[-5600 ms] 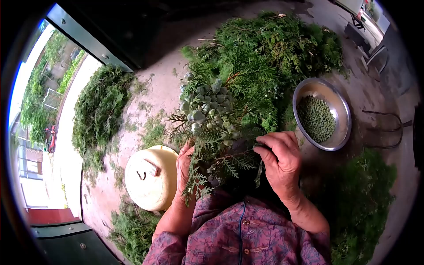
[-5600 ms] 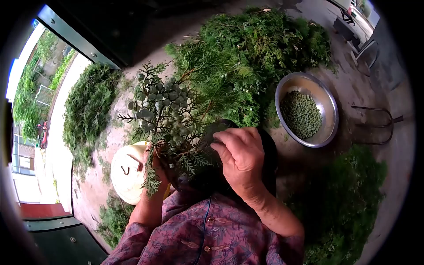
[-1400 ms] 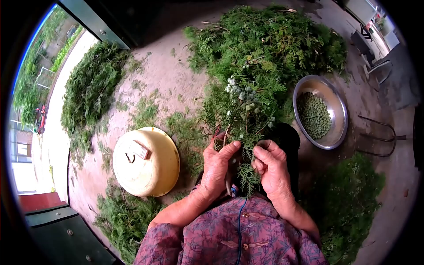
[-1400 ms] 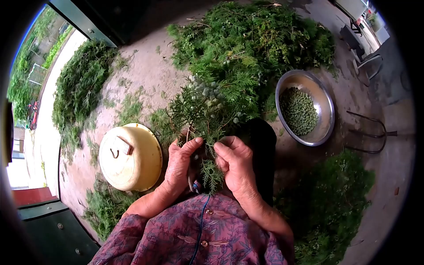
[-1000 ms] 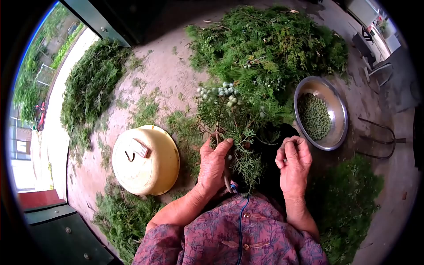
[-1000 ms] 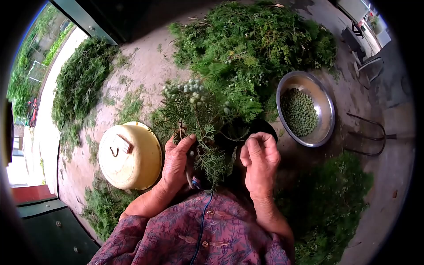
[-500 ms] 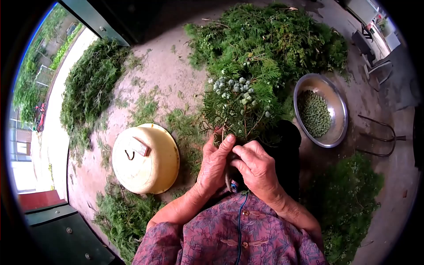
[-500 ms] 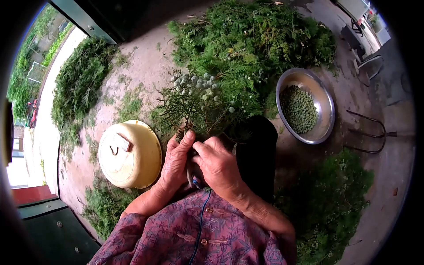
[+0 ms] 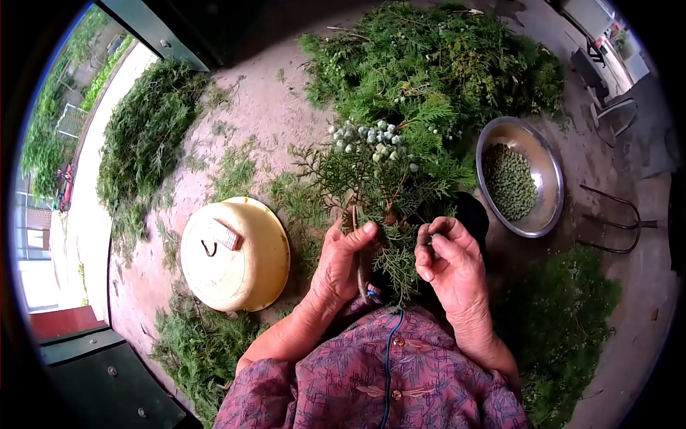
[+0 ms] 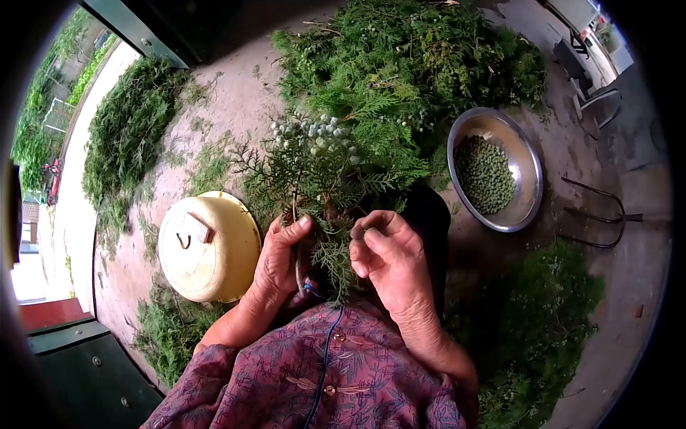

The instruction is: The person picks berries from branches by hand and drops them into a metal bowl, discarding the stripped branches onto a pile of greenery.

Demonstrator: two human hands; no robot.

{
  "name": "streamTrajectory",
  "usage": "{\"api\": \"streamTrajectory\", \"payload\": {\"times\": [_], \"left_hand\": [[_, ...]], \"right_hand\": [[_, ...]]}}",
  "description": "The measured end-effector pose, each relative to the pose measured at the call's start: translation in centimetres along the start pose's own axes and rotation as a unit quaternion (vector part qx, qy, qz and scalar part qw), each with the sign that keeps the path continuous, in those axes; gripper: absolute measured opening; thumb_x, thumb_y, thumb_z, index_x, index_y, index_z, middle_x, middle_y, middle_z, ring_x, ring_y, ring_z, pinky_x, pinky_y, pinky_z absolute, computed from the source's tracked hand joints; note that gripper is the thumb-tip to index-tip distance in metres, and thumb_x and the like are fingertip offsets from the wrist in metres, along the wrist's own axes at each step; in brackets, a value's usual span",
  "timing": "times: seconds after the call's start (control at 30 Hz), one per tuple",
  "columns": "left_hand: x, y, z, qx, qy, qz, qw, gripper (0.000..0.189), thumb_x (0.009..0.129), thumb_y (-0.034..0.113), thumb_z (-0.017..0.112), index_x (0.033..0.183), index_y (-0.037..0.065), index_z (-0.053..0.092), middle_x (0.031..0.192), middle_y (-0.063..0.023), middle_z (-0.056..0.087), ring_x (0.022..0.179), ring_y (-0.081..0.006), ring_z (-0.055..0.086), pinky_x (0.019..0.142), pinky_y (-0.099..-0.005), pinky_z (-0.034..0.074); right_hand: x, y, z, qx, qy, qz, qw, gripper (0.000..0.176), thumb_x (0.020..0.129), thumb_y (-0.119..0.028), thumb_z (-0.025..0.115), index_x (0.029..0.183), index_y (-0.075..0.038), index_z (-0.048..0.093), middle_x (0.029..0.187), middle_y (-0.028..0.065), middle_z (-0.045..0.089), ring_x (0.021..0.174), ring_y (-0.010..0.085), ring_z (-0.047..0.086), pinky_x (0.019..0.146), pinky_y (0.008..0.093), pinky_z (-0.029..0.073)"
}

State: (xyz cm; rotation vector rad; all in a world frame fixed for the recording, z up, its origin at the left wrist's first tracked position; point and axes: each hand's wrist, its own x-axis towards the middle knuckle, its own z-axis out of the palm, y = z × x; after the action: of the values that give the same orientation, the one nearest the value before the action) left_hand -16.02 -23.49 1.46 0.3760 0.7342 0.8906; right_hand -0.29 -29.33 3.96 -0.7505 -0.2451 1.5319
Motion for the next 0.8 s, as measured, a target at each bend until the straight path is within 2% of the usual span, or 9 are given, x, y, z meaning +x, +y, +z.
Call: {"api": "streamTrajectory", "payload": {"times": [0.13,0.27,0.4,0.43,0.5,0.53,0.63,0.67,0.8], "left_hand": [[-0.3,0.1,0.2,-0.023,-0.008,-0.034,0.999,0.053,0.077,-0.007,0.060,0.125,0.003,0.039,0.104,-0.0122,0.060,0.096,-0.0231,0.059,0.084,-0.0372,0.050],[-0.6,0.3,1.0,0.037,-0.014,-0.009,0.999,0.057,0.077,-0.010,0.058,0.127,0.004,0.037,0.104,-0.0133,0.059,0.090,-0.0227,0.061,0.082,-0.0361,0.052],[-1.2,0.2,1.9,0.034,0.025,-0.012,0.999,0.068,0.076,-0.013,0.058,0.134,0.006,0.029,0.104,-0.0142,0.059,0.084,-0.0214,0.062,0.074,-0.0312,0.054],[-1.3,0.0,1.9,0.040,0.029,-0.010,0.999,0.066,0.075,-0.013,0.058,0.132,0.006,0.032,0.102,-0.0134,0.059,0.083,-0.0209,0.062,0.073,-0.0317,0.054],[-1.6,-0.2,2.0,0.051,0.036,-0.008,0.998,0.062,0.074,-0.014,0.059,0.129,0.005,0.037,0.098,-0.0120,0.059,0.081,-0.0199,0.062,0.073,-0.0328,0.054],[-1.5,-0.3,1.9,0.066,0.031,-0.005,0.997,0.066,0.073,-0.014,0.060,0.131,0.005,0.035,0.097,-0.0132,0.059,0.077,-0.0191,0.062,0.071,-0.0317,0.055],[-1.6,-0.2,1.8,0.066,0.024,0.009,0.997,0.068,0.073,-0.014,0.060,0.133,0.005,0.034,0.097,-0.0122,0.060,0.079,-0.0196,0.062,0.072,-0.0319,0.054],[-1.6,-0.1,1.8,0.058,0.026,0.009,0.998,0.070,0.072,-0.014,0.060,0.134,0.004,0.033,0.097,-0.0114,0.060,0.082,-0.0202,0.062,0.073,-0.0319,0.054],[-1.4,0.0,1.6,0.071,0.015,-0.001,0.997,0.071,0.073,-0.014,0.057,0.136,0.005,0.031,0.102,-0.0092,0.058,0.080,-0.0155,0.060,0.073,-0.0270,0.051]], "right_hand": [[0.3,-1.1,-0.1,-0.051,0.024,-0.052,0.997,0.013,0.087,-0.008,0.054,0.098,-0.001,0.053,0.079,0.0064,0.056,0.062,0.0125,0.054,0.048,0.0228,0.040],[0.4,-1.5,0.6,-0.211,0.023,-0.080,0.974,0.012,0.086,-0.013,0.062,0.088,-0.002,0.058,0.067,-0.0008,0.052,0.056,0.0056,0.047,0.045,0.0172,0.035],[1.1,-1.6,2.9,-0.475,0.016,-0.214,0.853,0.011,0.085,-0.003,0.058,0.095,0.000,0.062,0.079,0.0024,0.064,0.069,0.0061,0.057,0.062,0.0202,0.045],[1.8,-1.5,3.3,-0.522,-0.012,-0.302,0.798,0.011,0.085,-0.003,0.059,0.095,0.000,0.062,0.080,0.0075,0.065,0.070,0.0105,0.060,0.063,0.0229,0.047],[2.9,-1.3,3.5,-0.571,-0.027,-0.329,0.751,0.012,0.083,-0.002,0.058,0.094,0.000,0.062,0.082,0.0131,0.065,0.070,0.0199,0.064,0.063,0.0261,0.049],[3.6,-1.1,2.8,-0.610,-0.040,-0.342,0.714,0.013,0.081,-0.002,0.059,0.093,-0.003,0.062,0.081,0.0143,0.063,0.070,0.0275,0.063,0.060,0.0302,0.050],[3.1,-1.8,2.6,-0.729,-0.063,-0.260,0.630,0.016,0.079,-0.005,0.061,0.095,-0.005,0.063,0.077,0.0121,0.062,0.069,0.0285,0.062,0.057,0.0335,0.050],[3.4,-1.3,1.9,-0.716,-0.073,-0.318,0.618,0.021,0.078,-0.008,0.062,0.099,-0.008,0.064,0.074,0.0100,0.060,0.066,0.0272,0.061,0.055,0.0349,0.049],[2.8,-1.7,2.5,-0.774,-0.082,-0.288,0.558,0.031,0.077,-0.006,0.063,0.107,-0.010,0.060,0.072,0.0096,0.059,0.064,0.0268,0.060,0.056,0.0343,0.049]]}}
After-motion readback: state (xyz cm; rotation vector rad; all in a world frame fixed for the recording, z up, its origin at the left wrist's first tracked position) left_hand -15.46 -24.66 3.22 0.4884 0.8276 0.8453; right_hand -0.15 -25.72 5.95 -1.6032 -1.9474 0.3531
